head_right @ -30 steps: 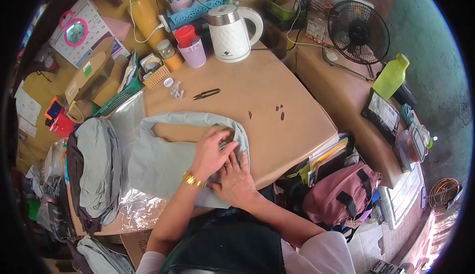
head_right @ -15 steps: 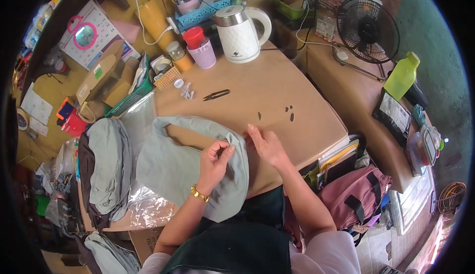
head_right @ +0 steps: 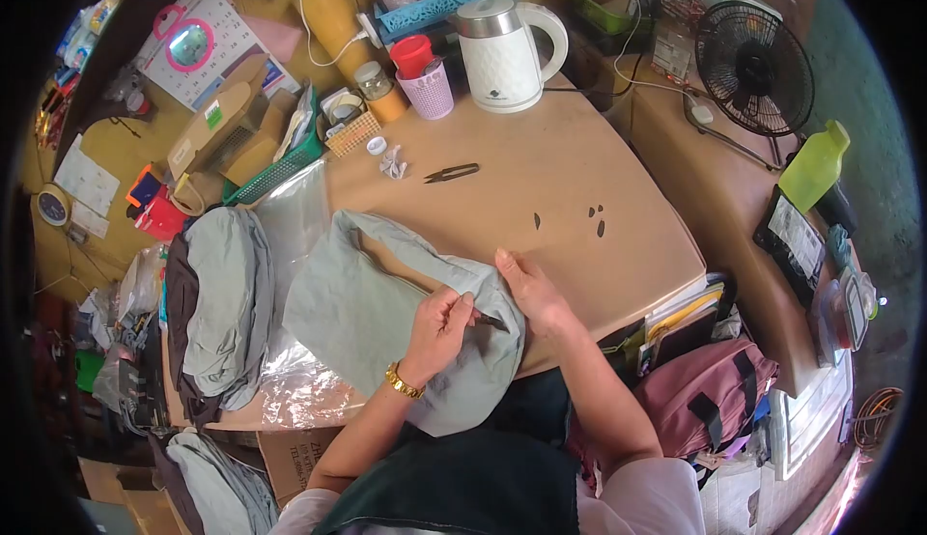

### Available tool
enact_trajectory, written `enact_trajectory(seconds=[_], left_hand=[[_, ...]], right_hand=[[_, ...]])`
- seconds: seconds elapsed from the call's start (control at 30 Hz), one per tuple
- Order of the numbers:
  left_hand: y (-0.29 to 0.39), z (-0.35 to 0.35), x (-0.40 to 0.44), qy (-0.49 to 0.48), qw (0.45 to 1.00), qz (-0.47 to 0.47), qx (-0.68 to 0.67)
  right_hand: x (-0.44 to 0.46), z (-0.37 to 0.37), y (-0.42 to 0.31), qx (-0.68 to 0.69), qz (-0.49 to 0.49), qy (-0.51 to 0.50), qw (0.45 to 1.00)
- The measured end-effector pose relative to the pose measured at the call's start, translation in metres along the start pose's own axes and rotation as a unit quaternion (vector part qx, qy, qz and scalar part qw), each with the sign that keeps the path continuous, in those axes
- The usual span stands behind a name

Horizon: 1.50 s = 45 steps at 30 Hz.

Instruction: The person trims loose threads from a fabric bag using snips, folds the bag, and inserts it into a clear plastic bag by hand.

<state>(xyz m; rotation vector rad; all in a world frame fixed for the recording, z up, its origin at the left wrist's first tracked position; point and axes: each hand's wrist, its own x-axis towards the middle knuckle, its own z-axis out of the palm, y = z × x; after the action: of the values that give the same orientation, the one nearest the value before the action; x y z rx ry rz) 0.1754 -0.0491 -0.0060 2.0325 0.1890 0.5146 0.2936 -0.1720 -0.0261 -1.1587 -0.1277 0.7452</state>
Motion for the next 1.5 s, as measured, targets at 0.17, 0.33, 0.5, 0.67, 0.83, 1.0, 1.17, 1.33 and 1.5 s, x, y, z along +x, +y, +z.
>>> enact_trajectory(seconds=[0.17, 0.33, 0.5, 0.67, 0.83, 1.0, 1.17, 1.33, 1.5], left_hand=[[0.017, -0.012, -0.004, -0.045, 0.998, -0.004, -0.048], [-0.005, -0.026, 0.025, 0.019, 0.924, -0.292, -0.248], [-0.007, -0.025, 0.017, 0.046, 0.974, -0.195, -0.102], [-0.023, -0.03, 0.032, 0.069, 0.907, -0.301, -0.288], [-0.049, -0.056, 0.049, 0.175, 0.748, -0.271, -0.58], [0.0, -0.036, 0.035, 0.162, 0.794, -0.204, -0.549], [-0.033, -0.045, 0.04, 0.177, 0.793, -0.229, -0.536], [-0.044, -0.1, 0.062, 0.313, 0.719, -0.245, -0.57], [-0.008, -0.07, 0.031, 0.288, 0.761, -0.213, -0.54]], right_hand=[[-0.004, 0.001, -0.031, -0.089, -0.002, -0.122, 0.989], [-0.012, 0.005, -0.034, -0.204, -0.076, -0.119, 0.969], [-0.002, 0.008, -0.01, -0.337, -0.263, 0.017, 0.904], [-0.027, 0.017, -0.039, -0.438, -0.157, -0.093, 0.88], [-0.009, -0.004, -0.026, -0.463, -0.204, -0.037, 0.862], [-0.005, 0.018, -0.041, -0.631, -0.296, 0.09, 0.711], [-0.012, 0.072, -0.043, -0.609, -0.264, 0.004, 0.748], [-0.006, 0.045, -0.059, -0.572, -0.278, -0.068, 0.768], [0.027, 0.048, -0.076, -0.661, -0.395, 0.083, 0.633]])
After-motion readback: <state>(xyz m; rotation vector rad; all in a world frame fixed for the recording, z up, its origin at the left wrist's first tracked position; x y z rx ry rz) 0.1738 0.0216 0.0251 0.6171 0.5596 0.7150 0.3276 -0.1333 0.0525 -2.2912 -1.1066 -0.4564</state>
